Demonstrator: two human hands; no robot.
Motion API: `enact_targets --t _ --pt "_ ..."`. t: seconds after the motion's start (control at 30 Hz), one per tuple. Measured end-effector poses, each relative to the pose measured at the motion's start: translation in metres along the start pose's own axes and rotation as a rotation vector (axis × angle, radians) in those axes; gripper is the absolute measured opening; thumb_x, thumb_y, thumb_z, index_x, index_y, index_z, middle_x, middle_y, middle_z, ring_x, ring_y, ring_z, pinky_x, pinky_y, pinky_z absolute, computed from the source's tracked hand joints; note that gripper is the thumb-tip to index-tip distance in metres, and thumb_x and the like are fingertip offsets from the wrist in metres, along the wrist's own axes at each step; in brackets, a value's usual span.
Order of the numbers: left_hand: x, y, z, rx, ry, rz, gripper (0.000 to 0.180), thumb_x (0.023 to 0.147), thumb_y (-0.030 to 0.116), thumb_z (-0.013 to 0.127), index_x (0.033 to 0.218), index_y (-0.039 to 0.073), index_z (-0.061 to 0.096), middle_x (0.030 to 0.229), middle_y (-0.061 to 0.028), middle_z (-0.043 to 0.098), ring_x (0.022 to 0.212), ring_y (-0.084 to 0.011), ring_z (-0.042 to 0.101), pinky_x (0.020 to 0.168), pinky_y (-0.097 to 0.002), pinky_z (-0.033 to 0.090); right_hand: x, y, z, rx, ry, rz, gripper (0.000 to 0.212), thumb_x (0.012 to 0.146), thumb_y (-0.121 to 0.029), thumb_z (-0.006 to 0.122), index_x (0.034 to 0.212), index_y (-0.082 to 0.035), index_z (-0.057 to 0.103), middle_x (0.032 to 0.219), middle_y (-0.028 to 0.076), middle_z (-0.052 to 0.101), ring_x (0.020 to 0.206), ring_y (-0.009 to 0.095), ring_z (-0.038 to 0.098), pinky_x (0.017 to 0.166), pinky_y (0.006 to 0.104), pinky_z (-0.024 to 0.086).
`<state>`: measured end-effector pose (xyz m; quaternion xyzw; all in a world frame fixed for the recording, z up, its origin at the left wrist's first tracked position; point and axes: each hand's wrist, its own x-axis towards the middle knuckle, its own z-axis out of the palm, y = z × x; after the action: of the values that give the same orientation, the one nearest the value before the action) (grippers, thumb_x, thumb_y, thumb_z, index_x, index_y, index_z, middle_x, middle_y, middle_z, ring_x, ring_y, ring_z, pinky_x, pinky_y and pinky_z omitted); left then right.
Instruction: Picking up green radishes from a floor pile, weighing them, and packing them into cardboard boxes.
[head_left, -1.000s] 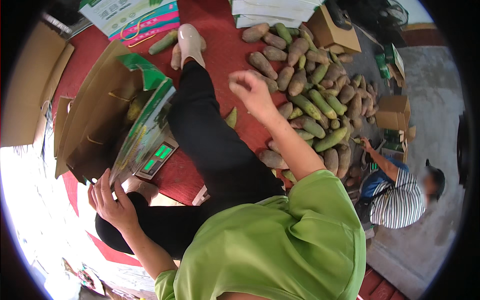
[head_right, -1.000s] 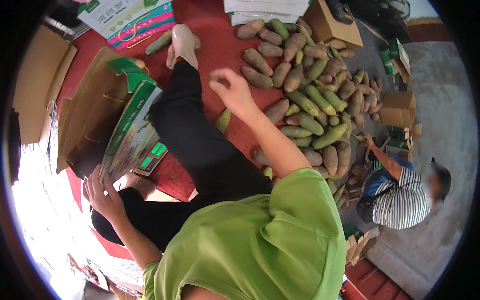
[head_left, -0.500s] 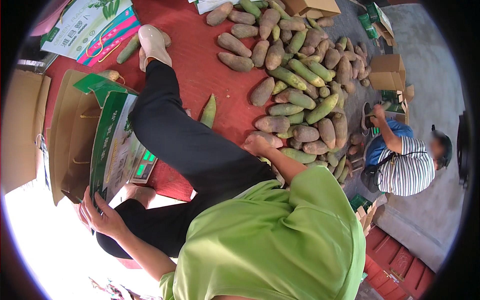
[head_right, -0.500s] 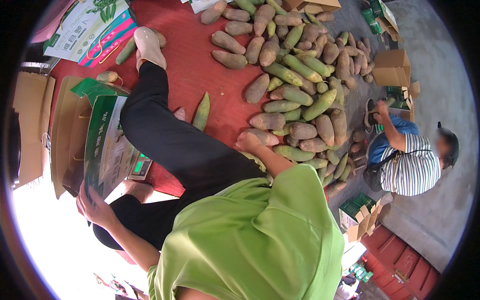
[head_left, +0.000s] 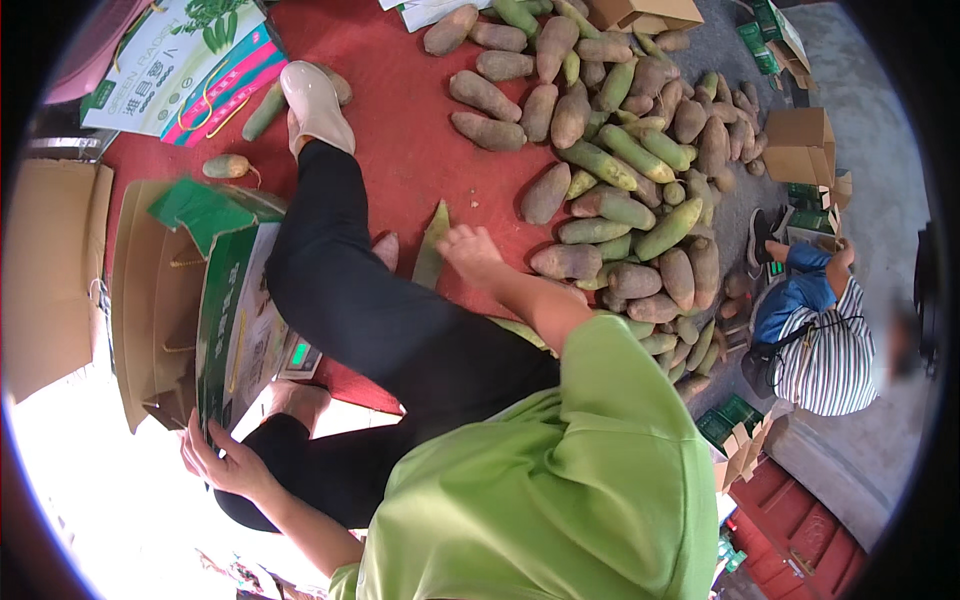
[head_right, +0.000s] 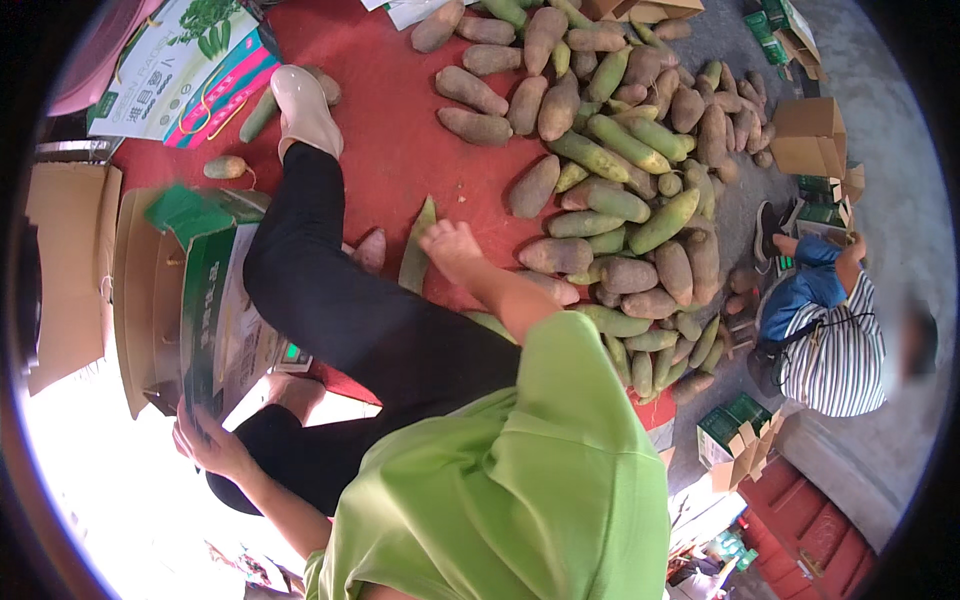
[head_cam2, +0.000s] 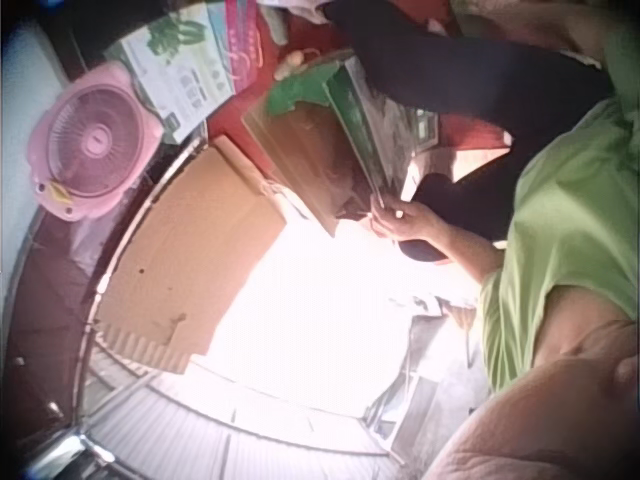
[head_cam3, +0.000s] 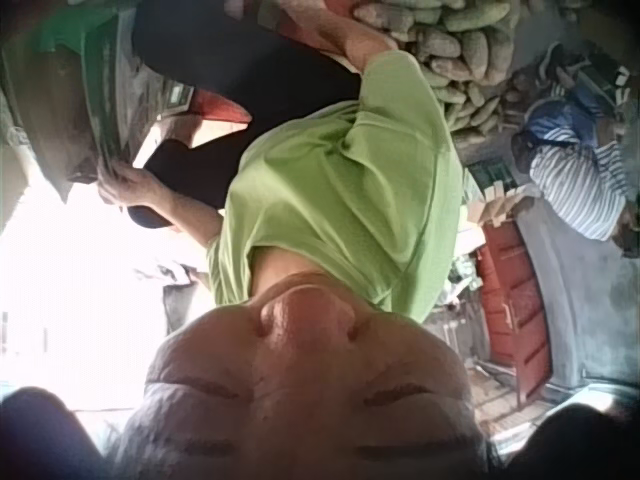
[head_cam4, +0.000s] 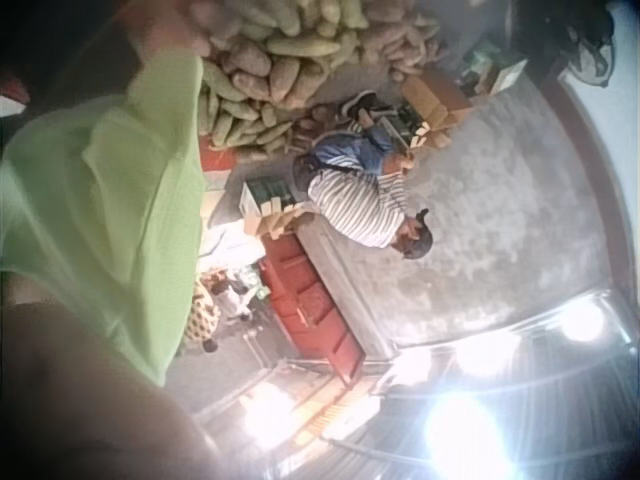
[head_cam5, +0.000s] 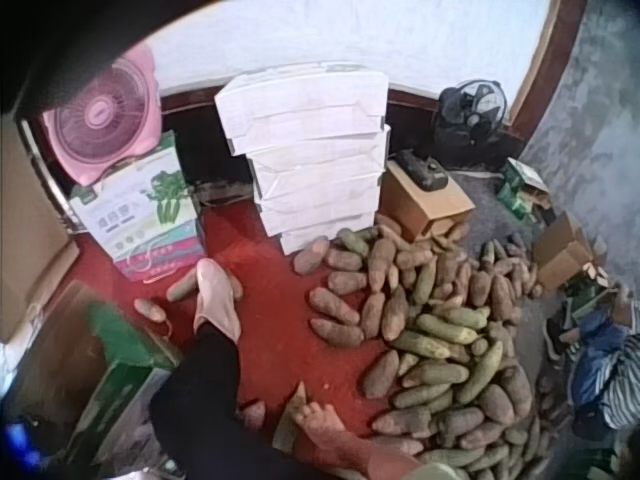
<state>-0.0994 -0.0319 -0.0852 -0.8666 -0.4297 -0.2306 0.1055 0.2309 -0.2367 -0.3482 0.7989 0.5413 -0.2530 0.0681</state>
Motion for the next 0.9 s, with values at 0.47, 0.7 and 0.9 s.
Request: enact_targets --t 0.47,0.7,0.9 --pt "0.0 -0.001 0.005 0.023 0.009 0.003 0.019 0.093 0.013 0.056 0.105 0.0 0.063 0.095 -0.0107 0.065 0.091 -0.0298 0.055 0.09 -0.043 0.038 0.056 -0.01 0.035 -0.284 0.064 -0.423 0.017 0.083 -0.019 0.056 0.098 -0.019 0.063 0.098 -0.003 0.058 0.101 0.018 0.053 0.089 0.0462 0.038" --pt "0.001 0.001 0.004 0.004 0.011 0.014 0.019 0.093 0.013 0.056 0.104 0.0 0.064 0.093 -0.011 0.065 0.088 -0.0294 0.056 0.089 -0.0426 0.039 0.021 0.016 0.03 0.109 -0.269 0.071 0.04 0.07 -0.026 0.073 0.108 -0.015 0.064 0.112 0.003 0.06 0.113 0.022 0.053 0.092 0.0478 0.04" --pt "0.005 0.006 0.007 -0.005 0.019 0.019 0.018 0.092 0.012 0.056 0.104 0.0 0.063 0.093 -0.0108 0.065 0.086 -0.0292 0.057 0.088 -0.0423 0.04 -0.015 0.067 0.041 0.683 -0.154 0.451 0.067 0.06 -0.03 0.081 0.118 -0.007 0.059 0.115 0.012 0.063 0.107 0.032 0.059 0.086 0.0448 0.048"
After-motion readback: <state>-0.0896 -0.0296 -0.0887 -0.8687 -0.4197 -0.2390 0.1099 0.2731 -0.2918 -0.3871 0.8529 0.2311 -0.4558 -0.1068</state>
